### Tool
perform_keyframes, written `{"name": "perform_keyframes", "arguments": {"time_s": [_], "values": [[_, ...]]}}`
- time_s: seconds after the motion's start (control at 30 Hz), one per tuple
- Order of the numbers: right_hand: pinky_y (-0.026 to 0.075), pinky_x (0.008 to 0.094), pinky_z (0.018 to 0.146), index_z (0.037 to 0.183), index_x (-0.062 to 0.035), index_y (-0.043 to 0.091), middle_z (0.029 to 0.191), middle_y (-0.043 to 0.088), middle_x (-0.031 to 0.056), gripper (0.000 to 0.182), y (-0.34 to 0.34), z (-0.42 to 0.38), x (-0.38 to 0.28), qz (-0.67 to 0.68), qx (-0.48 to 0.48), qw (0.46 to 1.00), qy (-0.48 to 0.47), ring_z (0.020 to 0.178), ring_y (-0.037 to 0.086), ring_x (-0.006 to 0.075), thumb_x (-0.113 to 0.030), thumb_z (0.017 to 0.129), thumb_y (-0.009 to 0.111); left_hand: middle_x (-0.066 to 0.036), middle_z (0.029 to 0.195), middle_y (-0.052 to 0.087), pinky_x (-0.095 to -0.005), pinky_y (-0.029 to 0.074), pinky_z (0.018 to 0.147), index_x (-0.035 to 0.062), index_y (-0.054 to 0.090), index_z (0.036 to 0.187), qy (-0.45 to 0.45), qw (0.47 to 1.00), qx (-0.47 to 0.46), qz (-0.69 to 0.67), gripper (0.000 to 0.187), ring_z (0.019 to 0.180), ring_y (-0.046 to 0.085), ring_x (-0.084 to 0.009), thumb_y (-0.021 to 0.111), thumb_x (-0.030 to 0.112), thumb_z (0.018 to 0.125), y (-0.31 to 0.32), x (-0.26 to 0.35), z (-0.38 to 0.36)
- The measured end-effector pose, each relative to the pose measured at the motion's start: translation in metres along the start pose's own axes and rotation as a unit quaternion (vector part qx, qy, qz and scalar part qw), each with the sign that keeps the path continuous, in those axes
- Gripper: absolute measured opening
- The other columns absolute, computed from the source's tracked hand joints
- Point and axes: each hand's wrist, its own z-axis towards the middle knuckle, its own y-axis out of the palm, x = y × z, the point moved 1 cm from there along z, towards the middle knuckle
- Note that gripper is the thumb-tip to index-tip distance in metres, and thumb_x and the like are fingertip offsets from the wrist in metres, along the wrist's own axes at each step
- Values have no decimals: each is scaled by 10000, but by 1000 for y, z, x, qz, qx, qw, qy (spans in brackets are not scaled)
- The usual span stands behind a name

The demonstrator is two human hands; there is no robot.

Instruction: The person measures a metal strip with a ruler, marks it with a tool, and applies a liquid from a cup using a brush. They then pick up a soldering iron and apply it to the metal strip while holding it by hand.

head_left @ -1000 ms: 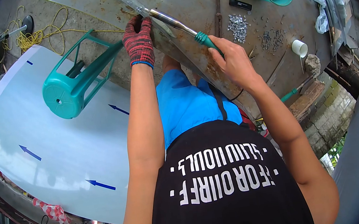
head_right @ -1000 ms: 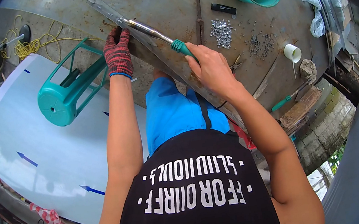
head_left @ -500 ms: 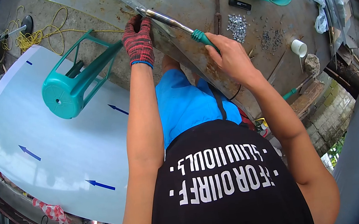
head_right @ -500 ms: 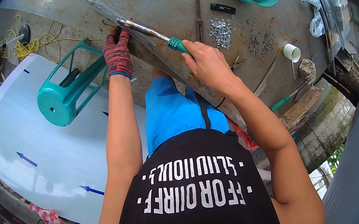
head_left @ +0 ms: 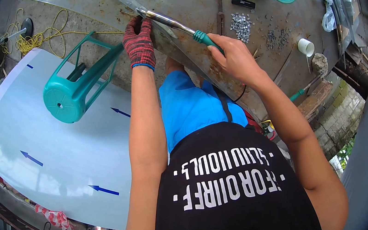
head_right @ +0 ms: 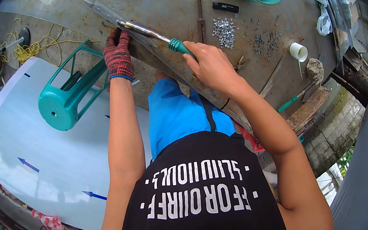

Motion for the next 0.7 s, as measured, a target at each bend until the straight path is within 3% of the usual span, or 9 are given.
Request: {"name": "perform_keyframes", "arguments": {"time_s": [0.7], "values": [[502, 504, 781, 1266, -65, 586, 998, 658, 187, 313, 5, -4, 5, -35, 31, 999, -4, 901, 637, 421, -200, 984, 573, -116, 1137, 699, -307, 501, 926, -30, 658, 1217, 0, 1000, 3, -16, 357, 1009, 638, -182, 755, 112, 905, 0, -3, 2]]}}
